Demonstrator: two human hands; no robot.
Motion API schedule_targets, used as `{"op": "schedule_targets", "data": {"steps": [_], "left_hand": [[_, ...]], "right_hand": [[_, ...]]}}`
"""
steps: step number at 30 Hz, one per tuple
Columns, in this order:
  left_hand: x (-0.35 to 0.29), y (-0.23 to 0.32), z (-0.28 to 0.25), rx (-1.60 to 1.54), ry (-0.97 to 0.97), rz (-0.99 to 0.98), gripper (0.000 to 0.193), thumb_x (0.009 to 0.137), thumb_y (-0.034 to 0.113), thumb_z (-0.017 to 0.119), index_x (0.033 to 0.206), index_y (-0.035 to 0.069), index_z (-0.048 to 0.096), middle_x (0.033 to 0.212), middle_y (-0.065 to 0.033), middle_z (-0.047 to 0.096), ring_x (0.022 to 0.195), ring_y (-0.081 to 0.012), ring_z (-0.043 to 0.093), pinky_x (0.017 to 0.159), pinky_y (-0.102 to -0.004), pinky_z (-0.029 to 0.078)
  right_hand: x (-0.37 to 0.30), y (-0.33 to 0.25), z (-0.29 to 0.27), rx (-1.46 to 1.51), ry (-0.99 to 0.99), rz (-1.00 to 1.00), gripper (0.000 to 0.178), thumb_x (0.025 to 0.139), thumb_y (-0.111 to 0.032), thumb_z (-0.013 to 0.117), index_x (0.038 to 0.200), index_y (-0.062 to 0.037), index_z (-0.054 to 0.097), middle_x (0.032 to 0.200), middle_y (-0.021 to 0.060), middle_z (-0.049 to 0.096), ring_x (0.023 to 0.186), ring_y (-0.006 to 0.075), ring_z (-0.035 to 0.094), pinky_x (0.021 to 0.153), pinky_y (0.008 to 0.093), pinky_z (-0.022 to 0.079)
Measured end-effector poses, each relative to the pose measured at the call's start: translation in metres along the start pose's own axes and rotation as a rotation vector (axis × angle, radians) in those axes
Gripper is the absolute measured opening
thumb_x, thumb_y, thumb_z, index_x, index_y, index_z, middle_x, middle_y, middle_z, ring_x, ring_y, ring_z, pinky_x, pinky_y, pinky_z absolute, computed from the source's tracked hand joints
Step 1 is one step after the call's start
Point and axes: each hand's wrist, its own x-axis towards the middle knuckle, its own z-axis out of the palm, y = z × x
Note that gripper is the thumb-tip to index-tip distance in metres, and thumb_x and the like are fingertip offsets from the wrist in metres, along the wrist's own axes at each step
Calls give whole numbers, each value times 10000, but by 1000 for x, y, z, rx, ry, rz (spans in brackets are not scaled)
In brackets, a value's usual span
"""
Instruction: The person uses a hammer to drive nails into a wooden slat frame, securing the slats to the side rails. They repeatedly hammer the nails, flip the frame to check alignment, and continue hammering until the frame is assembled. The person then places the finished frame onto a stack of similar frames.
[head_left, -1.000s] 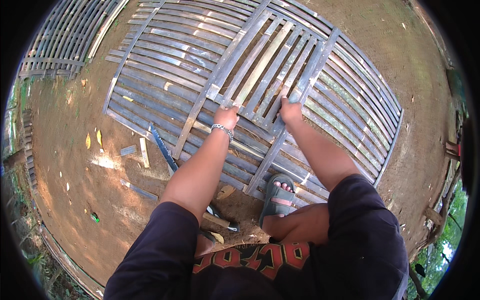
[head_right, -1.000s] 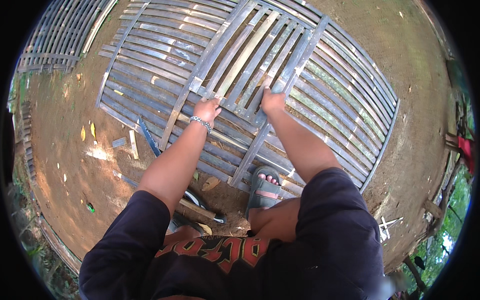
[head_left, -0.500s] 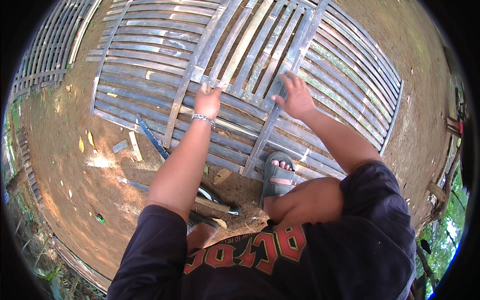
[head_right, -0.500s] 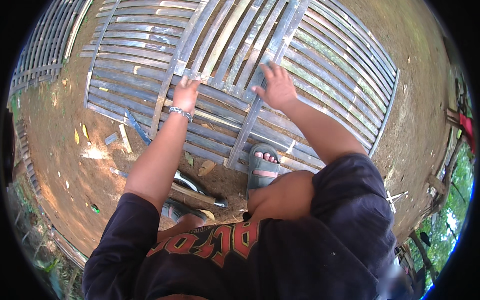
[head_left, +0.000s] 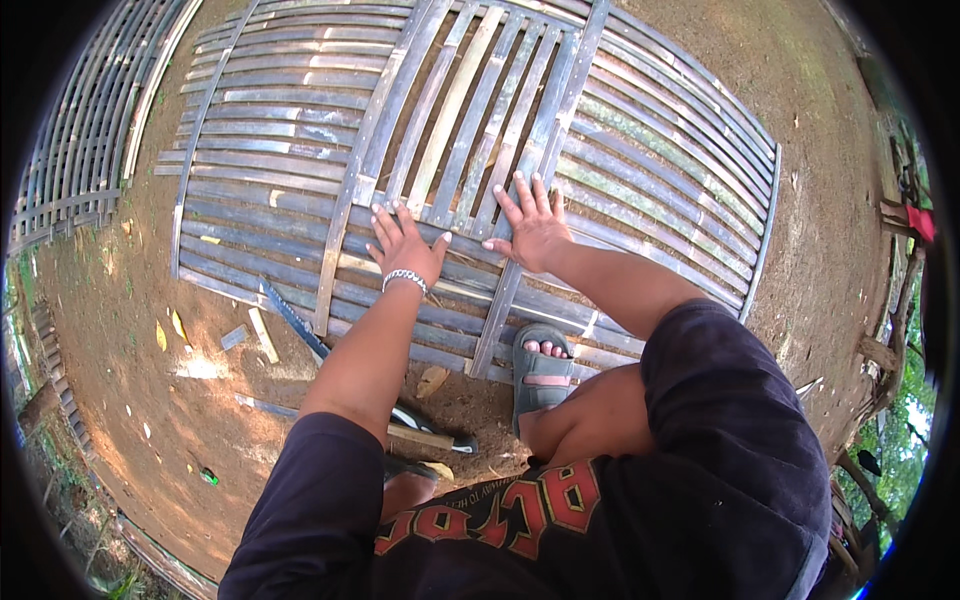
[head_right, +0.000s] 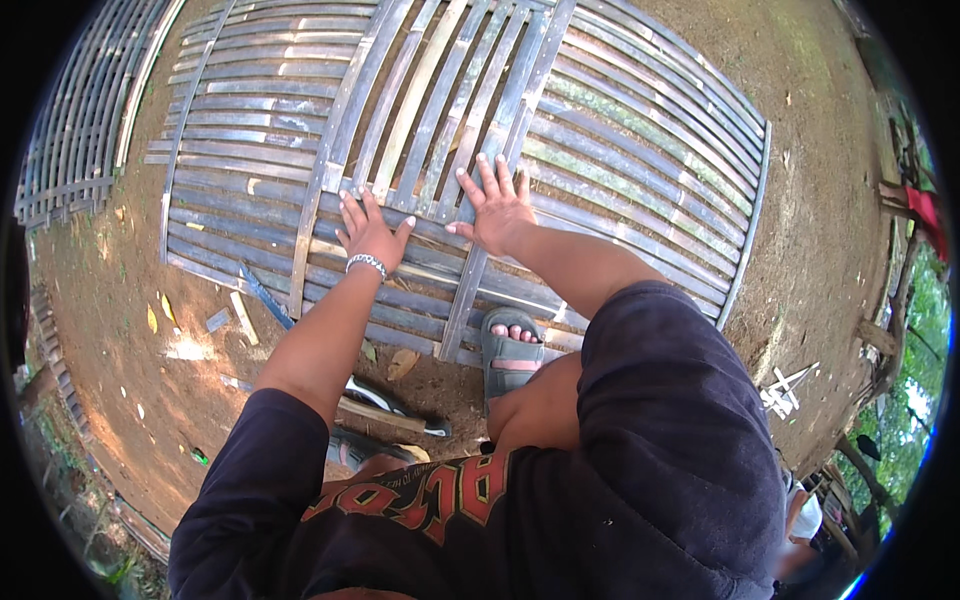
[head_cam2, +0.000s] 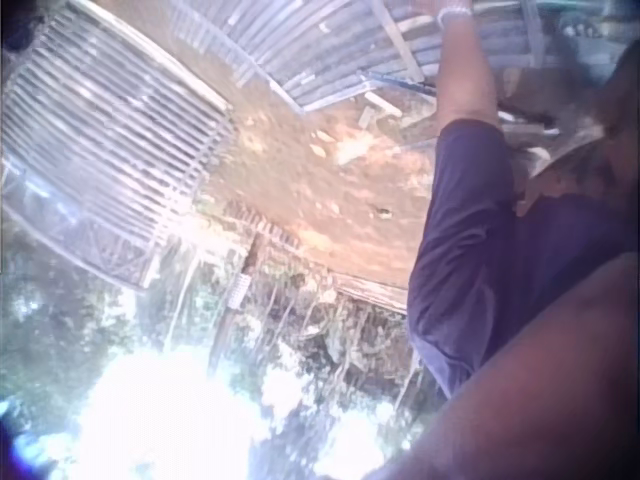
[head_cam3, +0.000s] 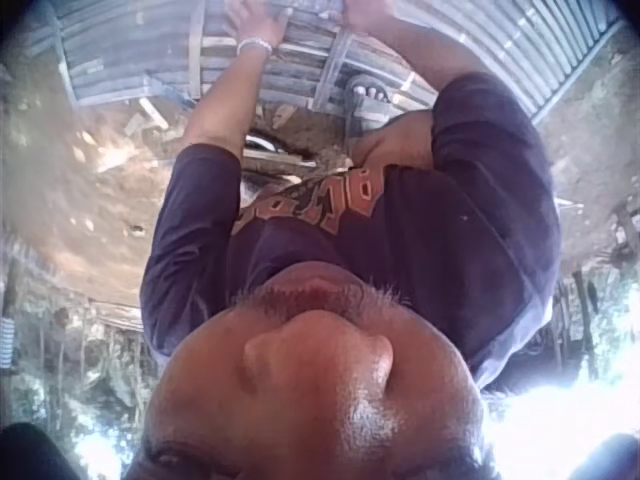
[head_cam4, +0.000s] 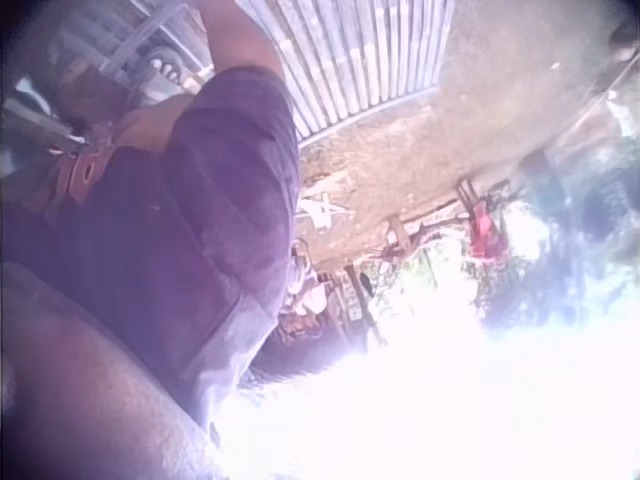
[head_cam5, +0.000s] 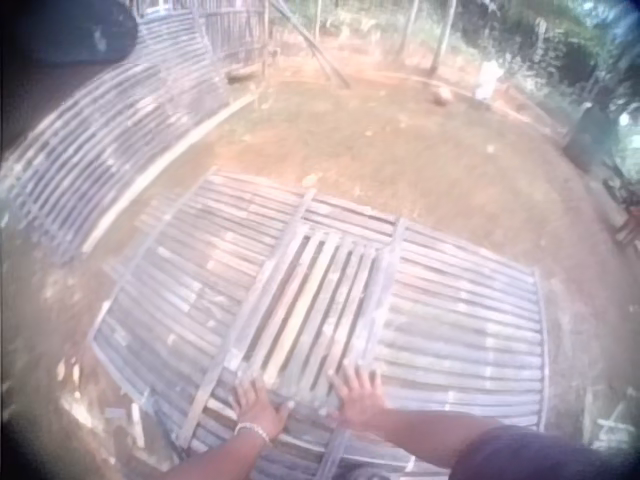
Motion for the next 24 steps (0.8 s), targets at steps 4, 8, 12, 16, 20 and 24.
{"op": "schedule_targets", "data": {"steps": [4,8,12,16,20,24], "left_hand": [[-1,-6,-3,-35,-22,34,1081,901,568,680,1636,61,71,1684,-273,-57,1573,-410,34,1220,-628,144],[4,-14,-12,-42,-69,93,1125,875,574,712,1639,66,60,1678,-287,-68,1568,-430,30,1221,-610,171],[6,-14,-26,6,-203,91,1147,868,596,710,1643,91,33,1668,-298,-107,1567,-437,18,1225,-584,190],[12,-17,-28,56,-274,93,1149,872,594,709,1647,134,-2,1671,-270,-151,1574,-410,7,1217,-593,223],[10,-14,-31,68,-297,68,1165,860,566,736,1646,136,-9,1669,-274,-154,1575,-406,0,1216,-602,218],[8,-7,-37,65,-310,43,1179,848,533,764,1645,142,-12,1668,-277,-148,1577,-402,-10,1216,-606,217]], "right_hand": [[0,6,-6,117,99,5,889,985,-723,367,1651,-200,98,1708,173,38,1578,376,11,1238,630,61],[14,17,-23,221,469,-28,839,1002,-624,453,1627,-140,174,1687,209,90,1570,385,59,1239,623,64],[28,10,-43,201,535,-106,833,1000,-623,452,1628,-151,176,1678,212,115,1564,392,75,1244,613,63],[32,-6,7,155,347,-142,773,1015,-628,399,1629,-200,205,1689,163,130,1573,360,69,1240,629,59],[37,-5,7,151,280,-115,753,1015,-618,407,1630,-228,216,1698,140,134,1580,345,50,1227,662,66],[35,-8,-6,217,365,-118,766,1004,-617,432,1623,-210,236,1696,168,112,1575,366,54,1224,662,61]]}}
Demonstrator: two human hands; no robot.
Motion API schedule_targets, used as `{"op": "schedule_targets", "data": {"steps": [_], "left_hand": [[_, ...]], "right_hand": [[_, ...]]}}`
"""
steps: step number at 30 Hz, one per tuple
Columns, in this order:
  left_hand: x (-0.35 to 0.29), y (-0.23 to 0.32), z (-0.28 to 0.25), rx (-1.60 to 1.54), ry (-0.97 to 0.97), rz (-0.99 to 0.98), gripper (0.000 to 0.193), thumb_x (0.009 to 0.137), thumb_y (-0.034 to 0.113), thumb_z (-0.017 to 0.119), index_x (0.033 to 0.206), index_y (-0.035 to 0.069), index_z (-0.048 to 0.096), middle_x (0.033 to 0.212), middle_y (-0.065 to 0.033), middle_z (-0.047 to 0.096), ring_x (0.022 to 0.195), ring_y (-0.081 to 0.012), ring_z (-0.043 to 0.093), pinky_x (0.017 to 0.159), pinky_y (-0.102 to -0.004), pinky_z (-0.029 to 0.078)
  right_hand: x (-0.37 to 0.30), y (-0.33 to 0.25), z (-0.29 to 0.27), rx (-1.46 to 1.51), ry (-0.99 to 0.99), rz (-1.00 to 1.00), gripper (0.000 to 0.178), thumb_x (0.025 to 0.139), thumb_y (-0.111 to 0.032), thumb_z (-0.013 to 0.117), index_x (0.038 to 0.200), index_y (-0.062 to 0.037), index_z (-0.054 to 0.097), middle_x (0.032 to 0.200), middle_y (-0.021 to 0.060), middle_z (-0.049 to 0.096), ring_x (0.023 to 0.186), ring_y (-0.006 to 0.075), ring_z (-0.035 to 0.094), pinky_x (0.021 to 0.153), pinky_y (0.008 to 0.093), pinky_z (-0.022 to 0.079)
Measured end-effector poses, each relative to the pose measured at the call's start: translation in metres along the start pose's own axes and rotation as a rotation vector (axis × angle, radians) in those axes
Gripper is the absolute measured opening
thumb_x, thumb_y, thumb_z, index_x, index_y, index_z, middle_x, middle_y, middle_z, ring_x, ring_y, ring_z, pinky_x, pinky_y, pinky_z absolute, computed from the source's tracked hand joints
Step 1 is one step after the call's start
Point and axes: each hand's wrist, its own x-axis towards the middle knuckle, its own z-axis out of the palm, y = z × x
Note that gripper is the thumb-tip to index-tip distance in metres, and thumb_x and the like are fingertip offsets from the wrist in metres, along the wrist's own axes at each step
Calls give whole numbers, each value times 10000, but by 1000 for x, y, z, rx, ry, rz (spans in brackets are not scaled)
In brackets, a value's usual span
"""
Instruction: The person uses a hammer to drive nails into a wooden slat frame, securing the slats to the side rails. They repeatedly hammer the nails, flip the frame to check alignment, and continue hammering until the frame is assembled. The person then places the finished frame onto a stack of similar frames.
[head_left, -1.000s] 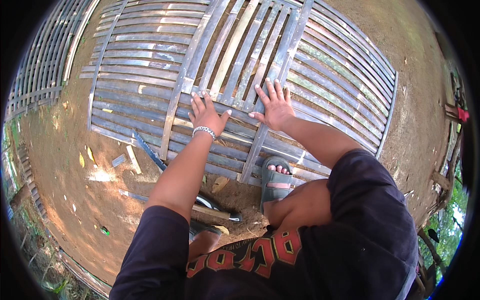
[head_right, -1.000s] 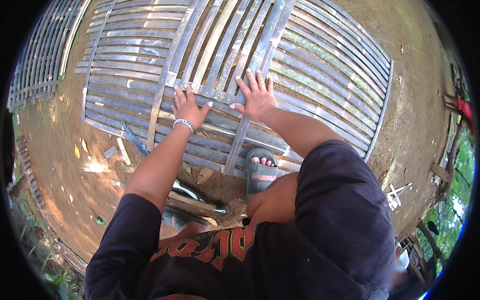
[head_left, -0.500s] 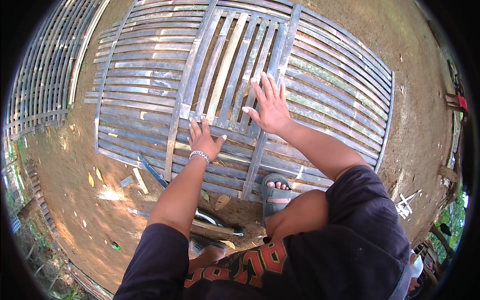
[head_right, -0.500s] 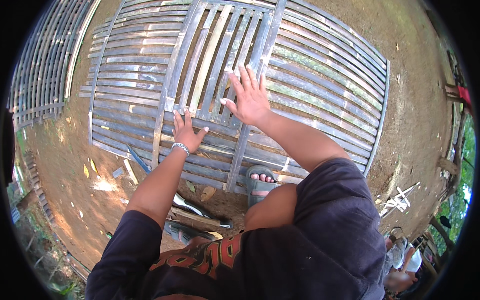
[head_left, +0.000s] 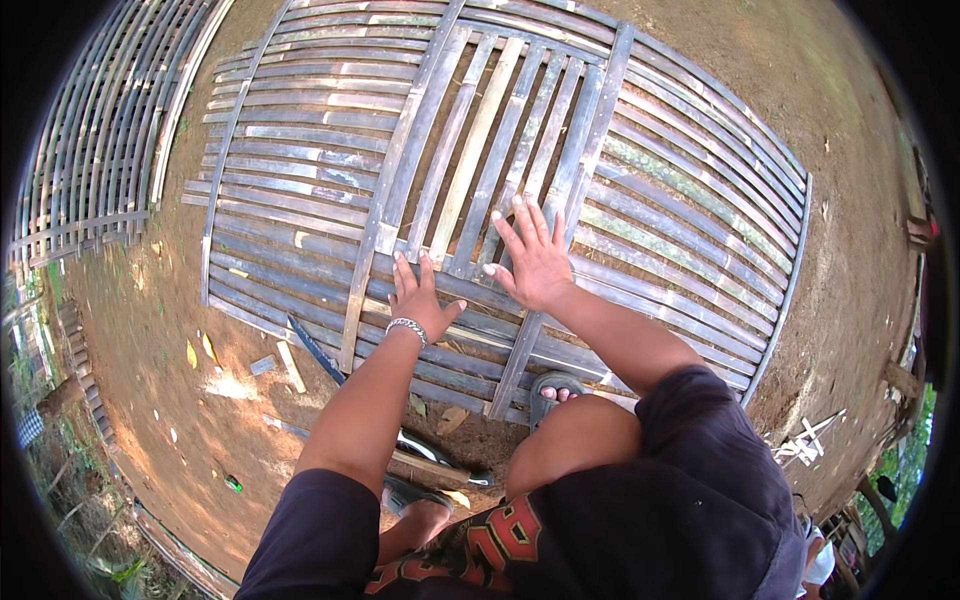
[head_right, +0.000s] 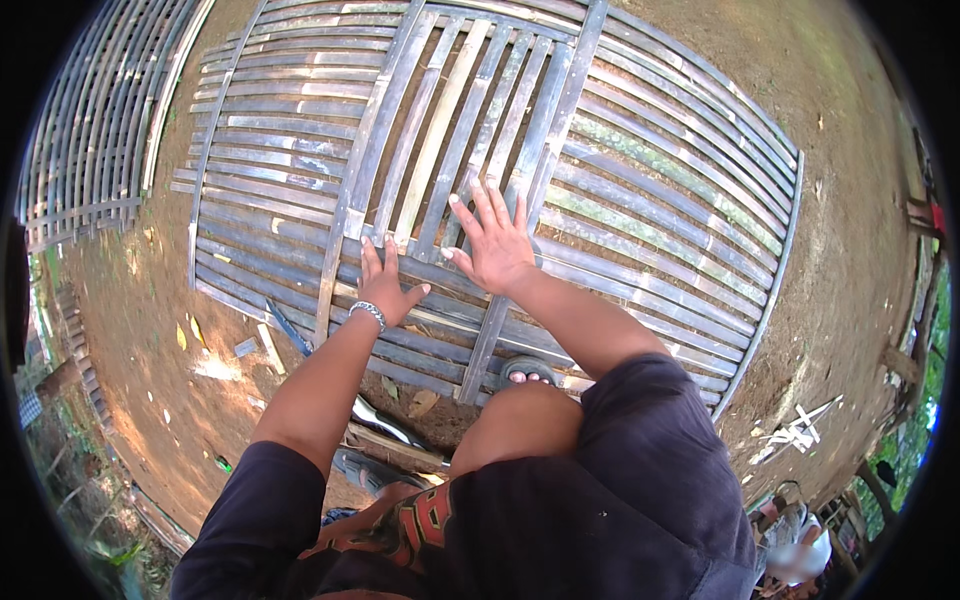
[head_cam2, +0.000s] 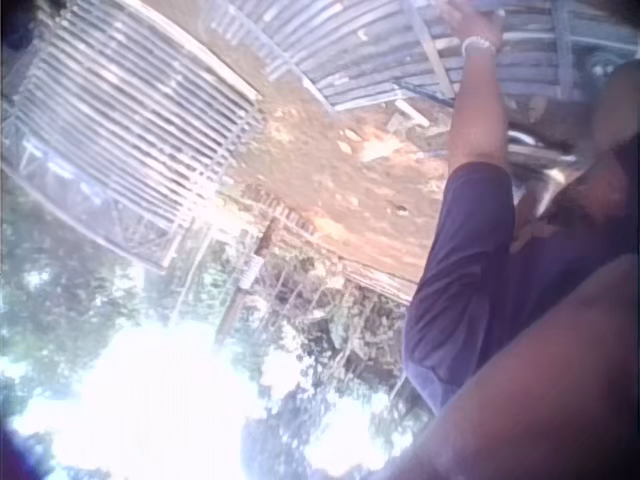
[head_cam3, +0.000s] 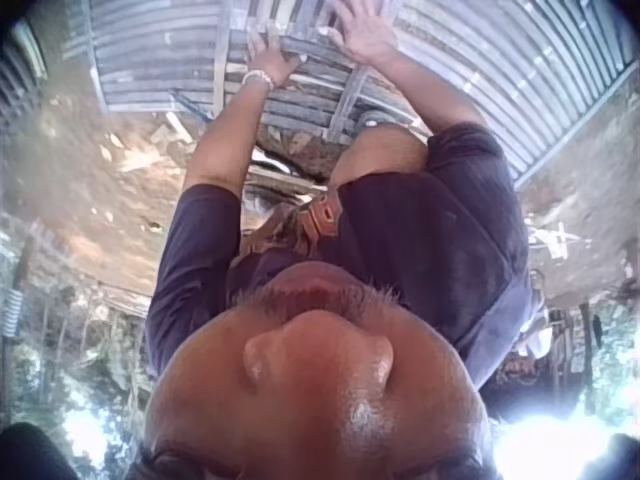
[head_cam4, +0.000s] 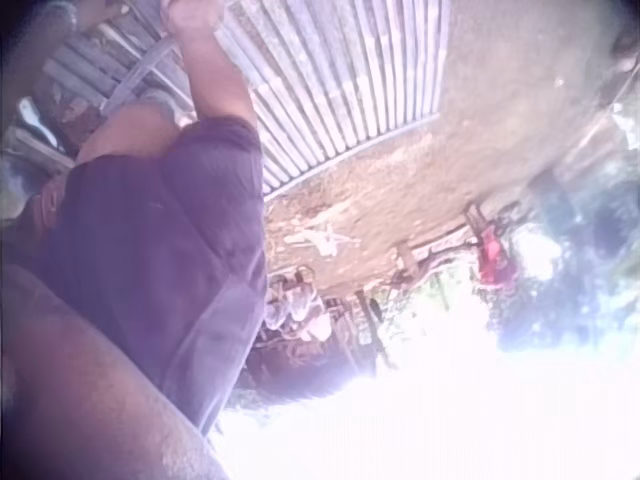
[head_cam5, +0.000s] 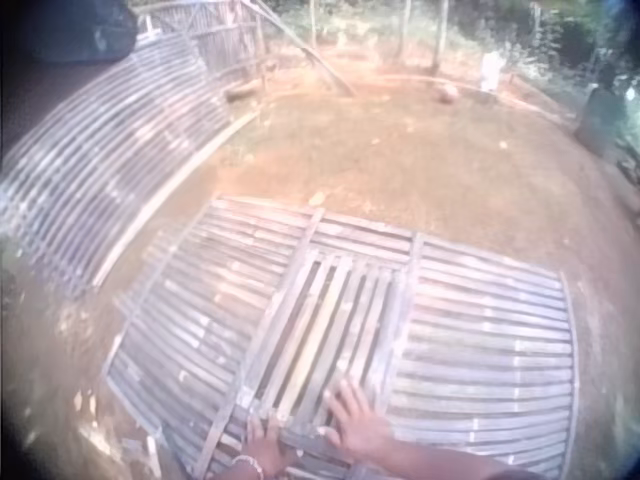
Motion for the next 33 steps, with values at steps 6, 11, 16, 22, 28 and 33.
{"op": "schedule_targets", "data": {"steps": [6,11,16,22,28,33], "left_hand": [[2,0,-4,-3,6,24,1180,848,548,757,1646,148,-14,1670,-271,-152,1578,-398,-15,1219,-585,227],[5,-14,-3,-42,-42,51,1195,838,587,747,1649,151,-15,1667,-266,-179,1577,-399,-33,1221,-577,226],[4,-14,3,-180,101,91,1148,834,562,762,1631,52,111,1657,-335,-50,1555,-459,76,1237,-480,222],[7,21,31,-1326,242,-34,994,888,398,763,1607,9,197,1591,-241,303,1451,-380,338,1155,-494,336],[11,23,16,-1960,182,-208,849,917,336,747,1573,95,266,1455,-131,457,1322,-301,452,1065,-533,391],[-1,9,12,-2093,196,-121,616,923,373,742,1395,116,441,1190,-29,548,1069,-192,536,929,-442,442]], "right_hand": [[4,-1,19,-26,-26,-45,801,988,-661,423,1626,-215,236,1684,161,162,1569,342,114,1232,645,49],[6,-9,4,-92,-148,-17,908,924,-755,467,1632,-245,217,1695,92,174,1577,294,106,1238,638,58],[8,-14,-13,-138,-255,-44,986,871,-777,537,1634,-243,213,1704,98,132,1580,325,76,1222,676,59],[10,-22,-24,-137,-309,-106,937,881,-640,644,1630,-261,226,1706,109,119,1571,388,68,1219,686,76],[10,-29,-24,-109,-278,-90,907,866,-503,712,1619,-261,266,1695,145,142,1556,437,99,1222,674,117],[2,-38,-44,-104,-262,-88,906,860,-474,718,1617,-248,274,1689,156,158,1553,444,110,1227,660,132]]}}
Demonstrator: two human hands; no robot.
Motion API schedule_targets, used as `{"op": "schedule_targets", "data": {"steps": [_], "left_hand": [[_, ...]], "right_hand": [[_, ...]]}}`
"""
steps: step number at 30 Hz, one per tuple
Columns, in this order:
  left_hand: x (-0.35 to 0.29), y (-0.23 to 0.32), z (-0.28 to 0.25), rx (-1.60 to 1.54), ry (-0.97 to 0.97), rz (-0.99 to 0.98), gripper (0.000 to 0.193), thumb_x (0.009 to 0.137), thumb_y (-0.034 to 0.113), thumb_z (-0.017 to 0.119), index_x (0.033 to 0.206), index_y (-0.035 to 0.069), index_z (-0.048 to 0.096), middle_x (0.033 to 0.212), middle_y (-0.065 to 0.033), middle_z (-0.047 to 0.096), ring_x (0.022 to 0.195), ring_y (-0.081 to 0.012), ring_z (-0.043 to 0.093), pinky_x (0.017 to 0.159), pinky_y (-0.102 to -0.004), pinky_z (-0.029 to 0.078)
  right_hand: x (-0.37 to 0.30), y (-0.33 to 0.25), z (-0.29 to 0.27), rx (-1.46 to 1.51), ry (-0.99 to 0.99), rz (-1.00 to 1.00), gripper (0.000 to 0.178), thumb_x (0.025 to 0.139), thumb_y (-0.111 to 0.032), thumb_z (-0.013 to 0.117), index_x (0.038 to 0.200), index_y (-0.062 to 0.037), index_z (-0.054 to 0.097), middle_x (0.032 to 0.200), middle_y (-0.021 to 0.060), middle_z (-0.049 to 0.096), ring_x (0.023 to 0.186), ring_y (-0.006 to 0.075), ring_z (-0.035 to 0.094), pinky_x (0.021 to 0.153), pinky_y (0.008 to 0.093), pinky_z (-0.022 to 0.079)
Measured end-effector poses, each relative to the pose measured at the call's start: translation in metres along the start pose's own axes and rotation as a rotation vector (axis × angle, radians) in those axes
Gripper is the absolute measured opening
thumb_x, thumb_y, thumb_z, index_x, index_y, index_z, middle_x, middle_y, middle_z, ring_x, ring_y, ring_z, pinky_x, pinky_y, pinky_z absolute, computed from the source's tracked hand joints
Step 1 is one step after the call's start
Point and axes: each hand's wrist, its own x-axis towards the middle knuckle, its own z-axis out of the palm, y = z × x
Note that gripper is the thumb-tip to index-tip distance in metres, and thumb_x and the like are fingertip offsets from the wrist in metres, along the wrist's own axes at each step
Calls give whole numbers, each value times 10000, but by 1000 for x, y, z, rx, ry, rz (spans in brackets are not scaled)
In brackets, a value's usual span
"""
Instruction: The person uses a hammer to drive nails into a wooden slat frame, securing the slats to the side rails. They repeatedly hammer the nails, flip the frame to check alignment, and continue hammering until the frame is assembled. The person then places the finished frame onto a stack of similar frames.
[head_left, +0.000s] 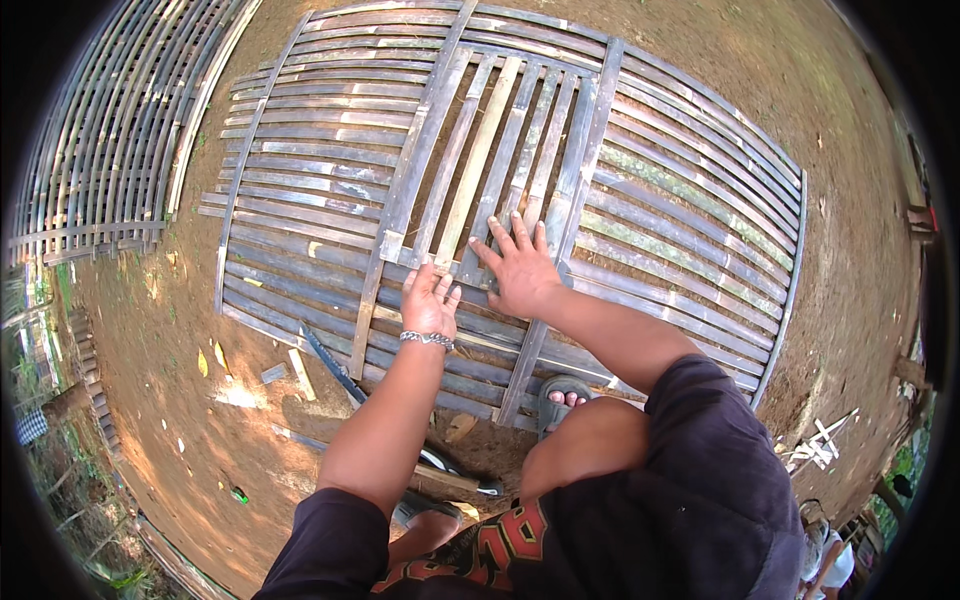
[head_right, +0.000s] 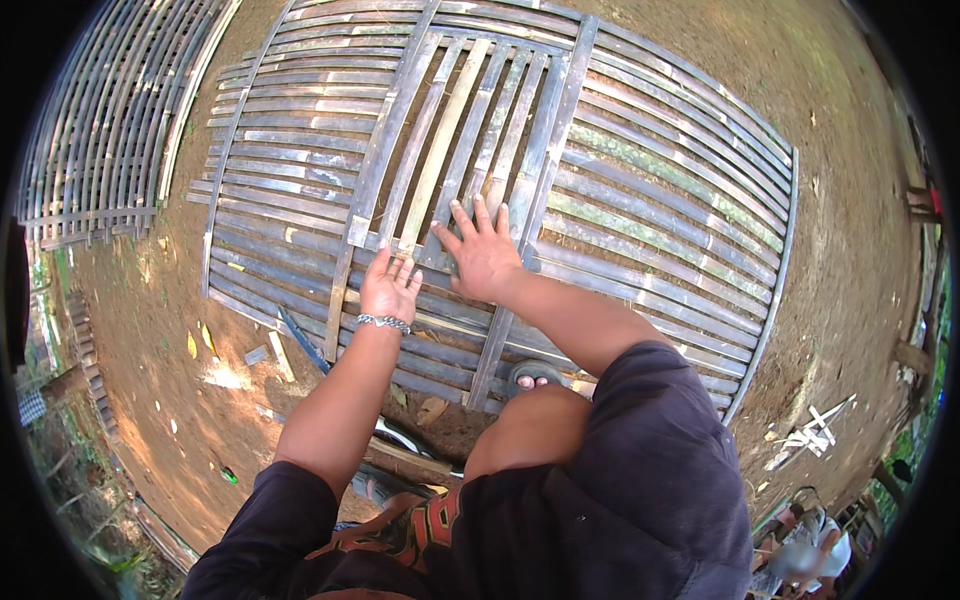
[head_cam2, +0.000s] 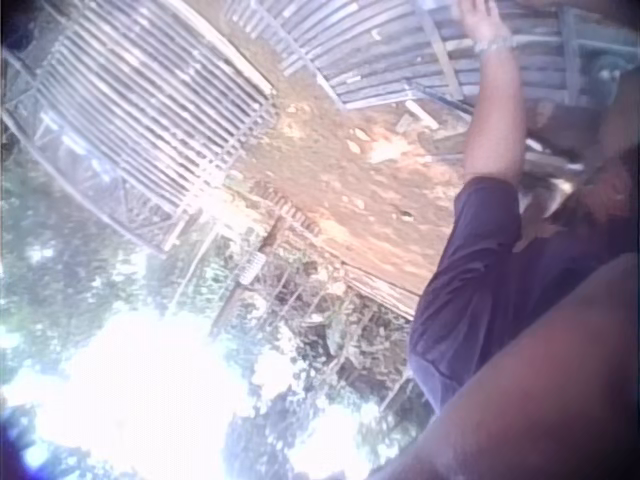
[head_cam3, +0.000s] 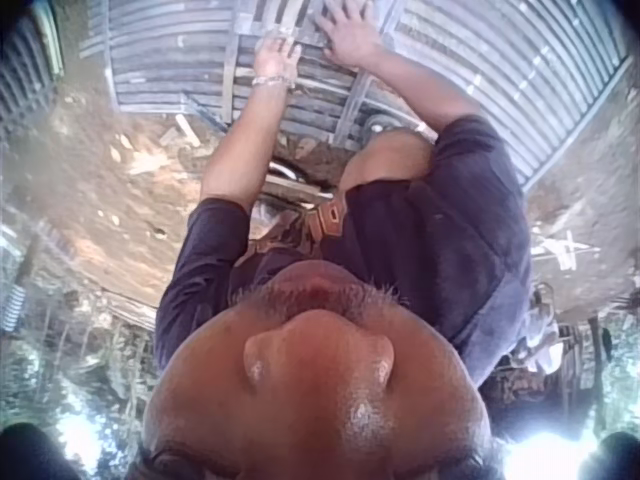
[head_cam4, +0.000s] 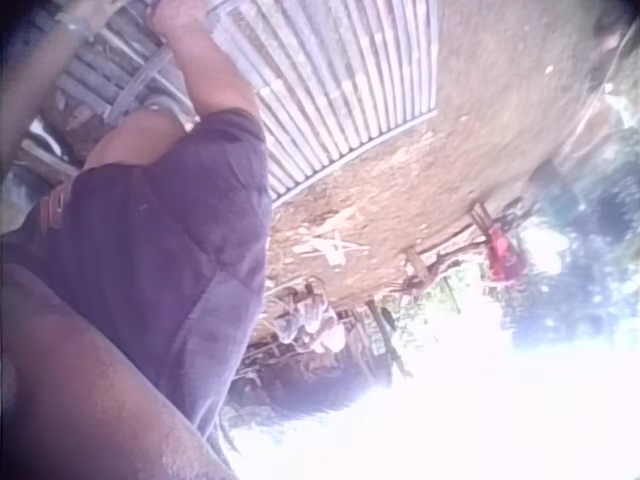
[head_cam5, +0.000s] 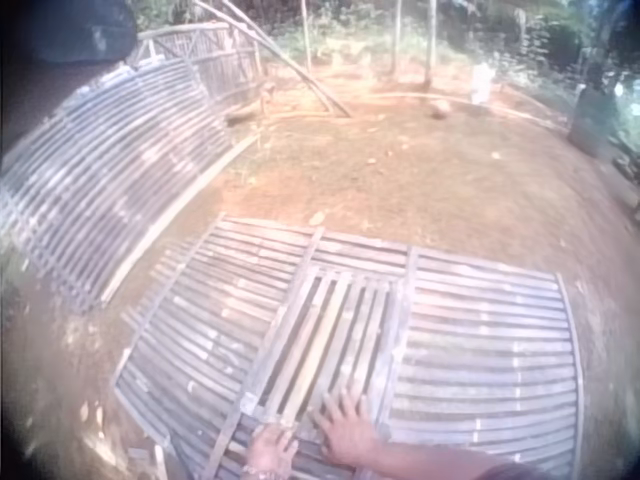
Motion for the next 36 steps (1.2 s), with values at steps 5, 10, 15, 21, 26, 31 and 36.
{"op": "schedule_targets", "data": {"steps": [5,10,15,21,26,31,36], "left_hand": [[-51,22,24,-57,-48,145,671,943,493,673,1459,150,417,1334,-79,526,1175,-216,518,1003,-400,397],[-108,79,68,-119,-462,361,827,994,613,516,1509,4,297,1351,-207,549,1167,-287,601,989,-454,484],[-108,141,70,6,-603,466,898,1000,666,448,1539,-28,259,1526,-315,400,1327,-361,510,1104,-518,420],[-92,127,-5,151,-231,426,874,1012,641,456,1540,-28,262,1500,-247,451,1301,-313,519,1092,-477,419],[-93,64,-81,287,-60,191,786,1020,597,486,1507,-7,358,1399,-172,570,1224,-258,560,1032,-428,446],[-107,15,-108,409,-74,62,622,1031,485,542,1443,28,450,1306,-128,641,1157,-215,607,955,-372,475],[-116,-16,-93,581,-247,-48,530,1035,422,566,1395,37,510,1263,-95,665,1105,-182,635,931,-349,487]], "right_hand": [[-31,-2,-49,69,137,-29,817,852,-424,721,1563,-210,382,1622,144,348,1505,393,295,1212,588,264],[-68,10,-130,184,545,-58,573,809,-312,750,1362,-210,641,1308,112,678,1110,293,696,971,433,559],[-80,41,-211,37,829,83,532,816,-543,781,1233,-217,735,1116,116,756,945,249,743,778,388,592],[-84,52,-269,275,1005,360,398,842,-364,777,1120,-80,765,1004,191,755,930,290,743,838,424,563],[-83,49,-253,23,978,292,373,842,-392,768,1027,-69,777,842,163,750,805,285,745,758,412,569],[-81,20,-210,-34,685,203,457,813,-498,804,1167,-213,765,944,78,772,860,261,737,797,419,570],[-79,-9,-146,-41,396,140,469,803,-461,816,1160,-170,728,1073,55,753,918,235,738,767,406,585]]}}
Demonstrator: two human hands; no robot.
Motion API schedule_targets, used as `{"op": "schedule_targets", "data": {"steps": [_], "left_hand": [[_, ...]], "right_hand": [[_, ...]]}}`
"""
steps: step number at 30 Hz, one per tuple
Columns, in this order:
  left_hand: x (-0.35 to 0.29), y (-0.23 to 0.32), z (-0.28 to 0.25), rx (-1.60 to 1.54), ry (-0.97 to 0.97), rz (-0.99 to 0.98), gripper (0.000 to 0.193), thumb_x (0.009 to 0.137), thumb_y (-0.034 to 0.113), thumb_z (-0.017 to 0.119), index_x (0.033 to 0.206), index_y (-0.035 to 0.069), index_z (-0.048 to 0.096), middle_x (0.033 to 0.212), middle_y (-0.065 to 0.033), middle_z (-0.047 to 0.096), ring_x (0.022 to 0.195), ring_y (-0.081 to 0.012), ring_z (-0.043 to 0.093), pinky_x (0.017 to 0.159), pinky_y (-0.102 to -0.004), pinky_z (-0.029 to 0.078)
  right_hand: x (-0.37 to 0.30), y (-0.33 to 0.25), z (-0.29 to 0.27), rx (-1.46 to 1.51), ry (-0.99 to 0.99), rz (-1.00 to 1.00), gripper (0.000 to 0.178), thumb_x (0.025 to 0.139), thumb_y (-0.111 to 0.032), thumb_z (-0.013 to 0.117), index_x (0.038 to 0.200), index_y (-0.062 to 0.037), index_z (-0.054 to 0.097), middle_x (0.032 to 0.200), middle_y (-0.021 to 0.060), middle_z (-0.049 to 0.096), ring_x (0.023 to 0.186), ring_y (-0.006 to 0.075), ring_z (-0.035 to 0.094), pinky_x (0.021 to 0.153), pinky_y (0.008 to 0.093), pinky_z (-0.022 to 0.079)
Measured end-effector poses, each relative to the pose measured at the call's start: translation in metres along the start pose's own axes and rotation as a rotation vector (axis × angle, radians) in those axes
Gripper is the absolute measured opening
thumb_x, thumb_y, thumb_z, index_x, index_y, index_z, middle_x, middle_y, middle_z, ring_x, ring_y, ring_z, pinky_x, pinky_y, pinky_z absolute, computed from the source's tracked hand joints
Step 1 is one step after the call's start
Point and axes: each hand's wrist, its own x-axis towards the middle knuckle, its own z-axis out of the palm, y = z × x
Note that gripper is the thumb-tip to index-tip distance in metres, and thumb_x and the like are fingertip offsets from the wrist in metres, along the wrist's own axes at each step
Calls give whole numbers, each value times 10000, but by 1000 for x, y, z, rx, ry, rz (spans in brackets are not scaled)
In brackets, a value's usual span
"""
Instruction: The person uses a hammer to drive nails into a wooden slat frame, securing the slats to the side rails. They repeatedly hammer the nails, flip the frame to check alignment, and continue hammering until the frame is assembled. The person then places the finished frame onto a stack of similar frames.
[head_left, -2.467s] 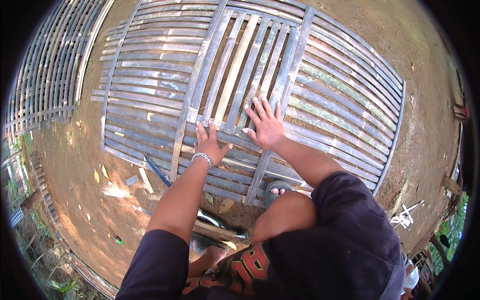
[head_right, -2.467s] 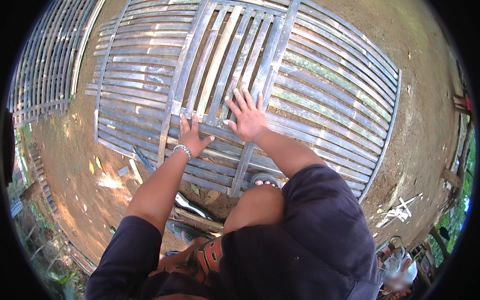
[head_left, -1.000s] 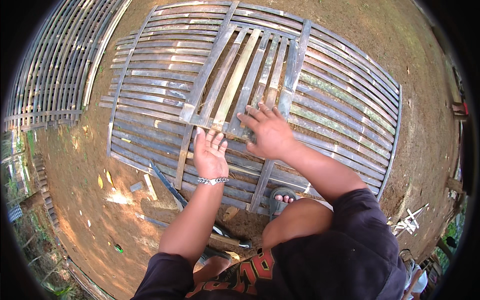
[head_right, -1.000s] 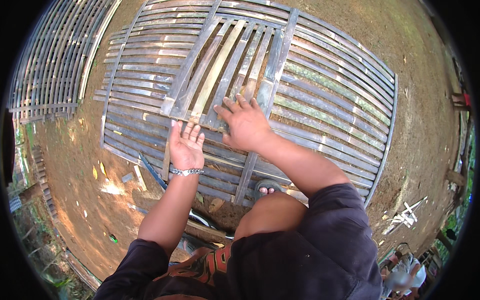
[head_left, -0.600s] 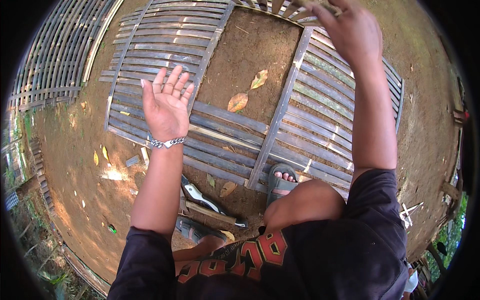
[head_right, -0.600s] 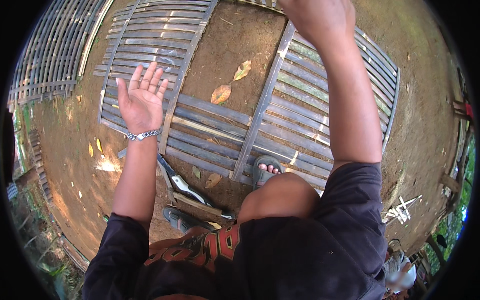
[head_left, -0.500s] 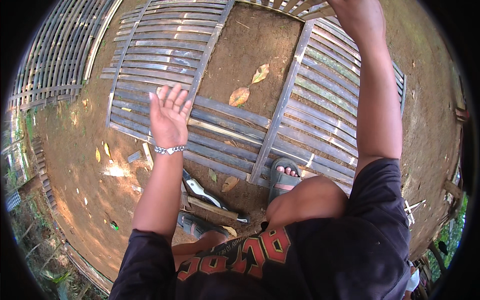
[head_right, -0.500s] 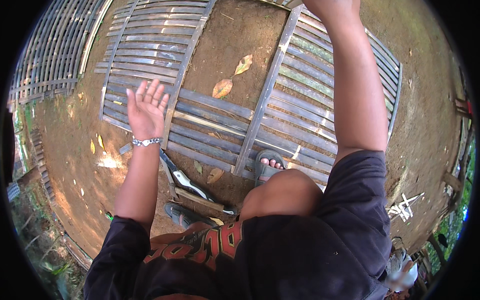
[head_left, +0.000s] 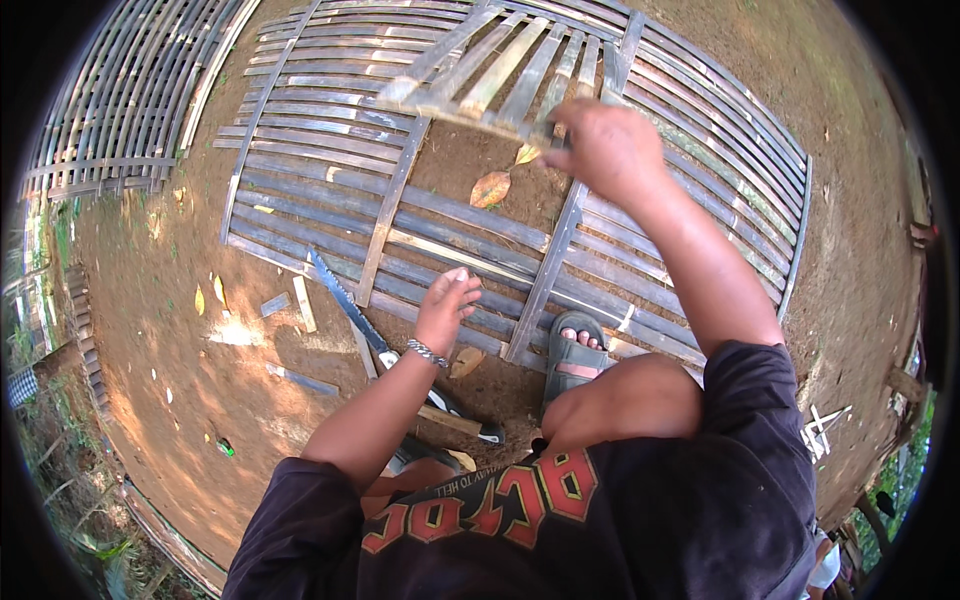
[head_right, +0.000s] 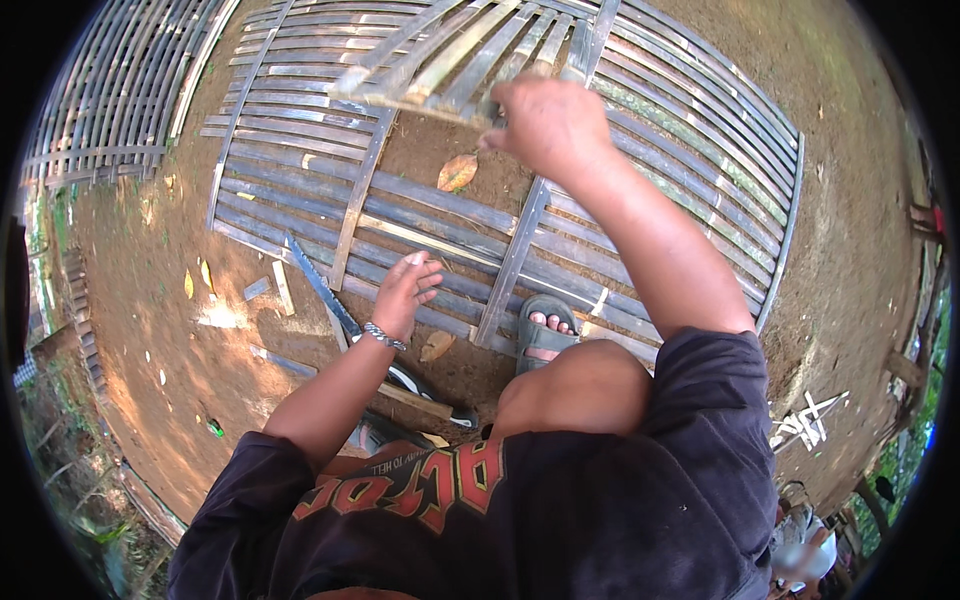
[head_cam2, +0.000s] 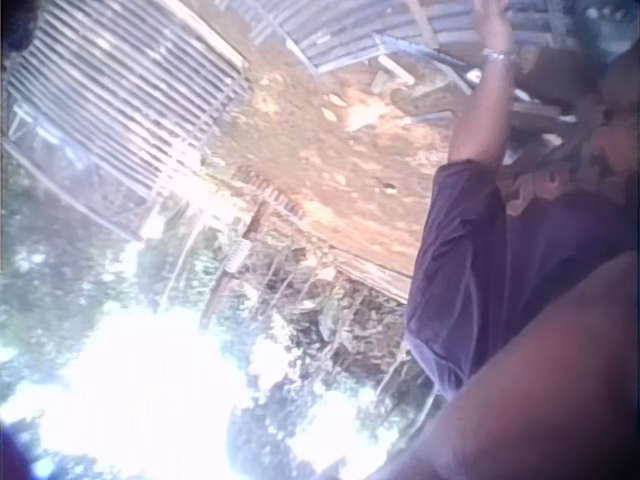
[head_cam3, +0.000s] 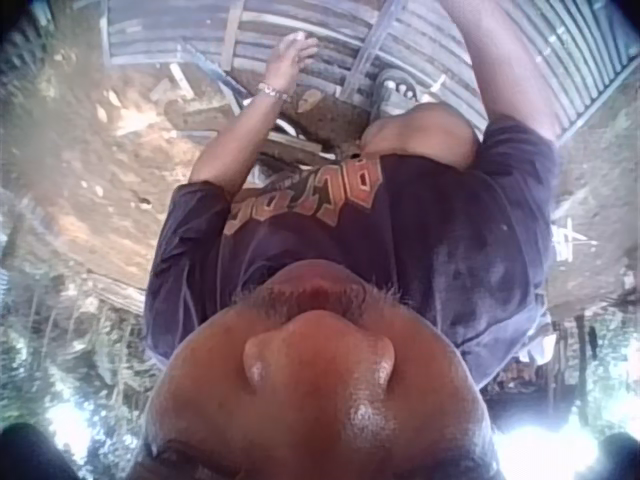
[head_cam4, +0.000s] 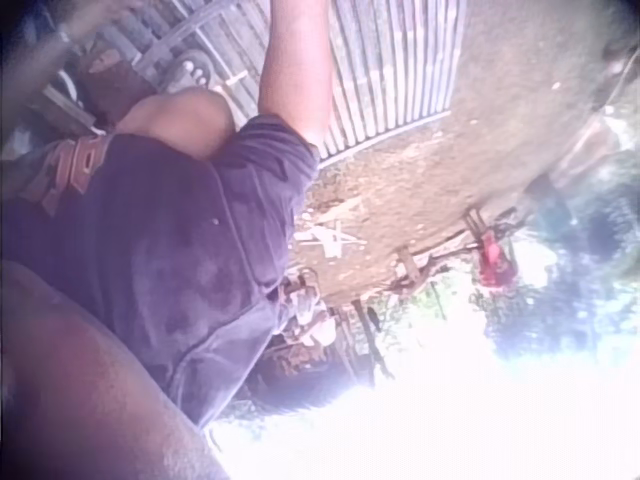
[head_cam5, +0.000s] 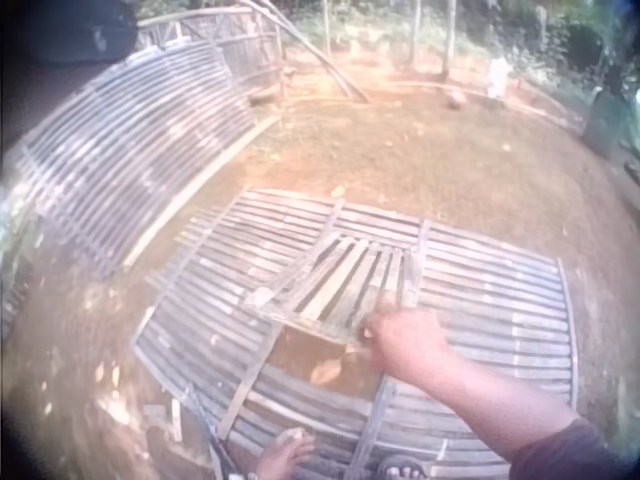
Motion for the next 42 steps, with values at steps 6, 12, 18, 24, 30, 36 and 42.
{"op": "schedule_targets", "data": {"steps": [6,12,18,24,30,36,42], "left_hand": [[5,-19,11,123,-124,-32,500,1032,415,582,1374,54,535,1256,-84,666,1095,-163,630,931,-341,485],[2,-40,-6,204,-157,-75,505,1020,428,604,1366,64,552,1247,-72,666,1082,-139,620,919,-327,479],[3,-50,-12,274,-157,-102,544,999,421,641,1378,42,547,1221,-51,670,1040,-123,625,873,-301,476],[7,-53,-15,339,-146,-18,569,995,401,653,1377,-4,534,1210,-53,672,1027,-119,629,845,-292,482],[4,-42,-29,328,-110,-35,560,1001,378,653,1387,-7,527,1206,-51,673,1030,-122,631,842,-288,483],[9,-53,-47,326,-82,-51,556,997,378,659,1383,-2,533,1197,-45,676,1029,-123,629,841,-284,479],[14,-57,-30,323,-132,-12,535,998,349,665,1366,-19,542,1186,-64,677,1024,-124,624,840,-278,481]], "right_hand": [[-30,-3,76,102,-189,-68,478,842,-402,790,1222,-134,676,1139,100,719,1000,301,717,839,431,581],[-32,12,107,-3,-502,23,573,898,-448,727,1373,-166,575,1309,99,633,1224,280,611,996,421,530],[-24,9,176,-190,-474,-128,830,947,-507,656,1619,-260,236,1681,116,197,1566,302,151,1225,612,242],[-7,7,185,-199,-387,-243,762,948,-404,669,1597,-246,302,1656,109,269,1536,310,246,1210,605,280],[-14,2,137,78,-142,-248,655,834,-266,732,1452,-185,533,1544,107,460,1373,320,502,1156,478,416],[-4,6,90,296,-21,-235,594,782,-230,781,1344,-125,623,1459,148,550,1258,339,602,1079,400,506],[-39,-3,171,367,-180,-196,604,869,-315,770,1398,-99,573,1495,167,500,1324,347,553,1102,413,485]]}}
